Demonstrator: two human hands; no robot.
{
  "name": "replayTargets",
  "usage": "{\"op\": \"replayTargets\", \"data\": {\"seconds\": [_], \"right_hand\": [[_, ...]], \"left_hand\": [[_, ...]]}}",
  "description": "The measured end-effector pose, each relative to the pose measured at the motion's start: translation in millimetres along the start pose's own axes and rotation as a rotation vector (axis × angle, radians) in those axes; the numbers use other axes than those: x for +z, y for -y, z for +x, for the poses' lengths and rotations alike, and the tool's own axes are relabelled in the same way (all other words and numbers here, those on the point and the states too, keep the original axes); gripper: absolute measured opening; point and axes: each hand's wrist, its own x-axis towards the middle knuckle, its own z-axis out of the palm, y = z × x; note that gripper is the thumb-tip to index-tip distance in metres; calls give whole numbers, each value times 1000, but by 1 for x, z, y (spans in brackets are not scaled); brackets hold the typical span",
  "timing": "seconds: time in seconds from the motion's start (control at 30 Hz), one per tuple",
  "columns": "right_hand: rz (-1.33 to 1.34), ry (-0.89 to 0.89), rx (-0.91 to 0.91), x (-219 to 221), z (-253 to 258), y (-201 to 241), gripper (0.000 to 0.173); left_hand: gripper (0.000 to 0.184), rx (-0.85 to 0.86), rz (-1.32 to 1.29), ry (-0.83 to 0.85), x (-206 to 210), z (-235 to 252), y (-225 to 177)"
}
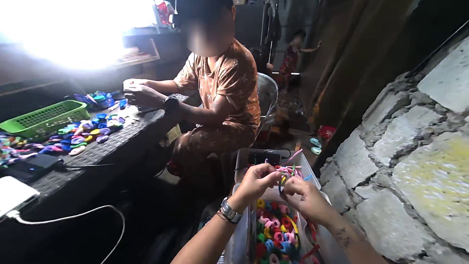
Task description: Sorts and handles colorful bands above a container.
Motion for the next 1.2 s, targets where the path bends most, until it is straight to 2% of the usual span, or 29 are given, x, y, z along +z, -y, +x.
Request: {"op": "replayTargets", "data": {"seconds": [0.07, 0.1, 0.13, 0.2, 0.27, 0.3, 0.37, 0.43, 0.5, 0.6, 0.63, 0.7, 0.8, 0.87, 1.0, 1.2], "right_hand": [[-34, -181, 105, -1, 3, -3, 19], [31, -282, 142, -3, 5, -3, 17], [173, -367, 181, -6, 6, -3, 12], [671, -455, 238, -11, 8, 1, 8], [1002, -343, 125, -13, 3, -3, 13], [991, -221, 12, -14, 2, -8, 10], [767, -2, -140, -16, 2, -11, 4], [429, 76, -89, -13, 0, -4, 9], [75, 8, 45, -8, 0, 4, 14], [-85, -338, 134, -8, 5, -1, 12], [-79, -450, 133, -9, 7, -3, 12], [36, -580, 115, -12, 6, -3, 15], [380, -655, -7, -11, 6, -7, 8], [509, -640, -98, -10, 5, -8, 13], [568, -624, -108, -12, 5, -4, 13], [579, -731, -18, -13, 6, -5, 10]], "left_hand": [[14, 70, 30, 118, -2, -2, 2], [16, 76, 66, 168, -2, -2, 2], [18, 54, 113, 198, -2, -1, 1], [22, -59, 220, 160, 0, 1, -1], [24, -157, 227, -11, 1, 4, 0], [23, -170, 182, -115, 0, 6, 2], [22, -124, 59, -287, -1, 8, 3], [20, -32, -130, -331, -3, 7, 2], [19, 72, -359, -202, -8, 3, 3], [23, 248, -413, 135, -12, 1, 7], [25, 278, -381, 167, -9, 2, 7], [27, 257, -255, 70, -3, 0, 3], [31, 104, 346, -154, 0, 3, -7], [31, 30, 617, -214, 3, 4, -5], [17, 33, 732, -228, 3, 2, -6], [11, 226, 949, -290, 5, 0, -2]]}}
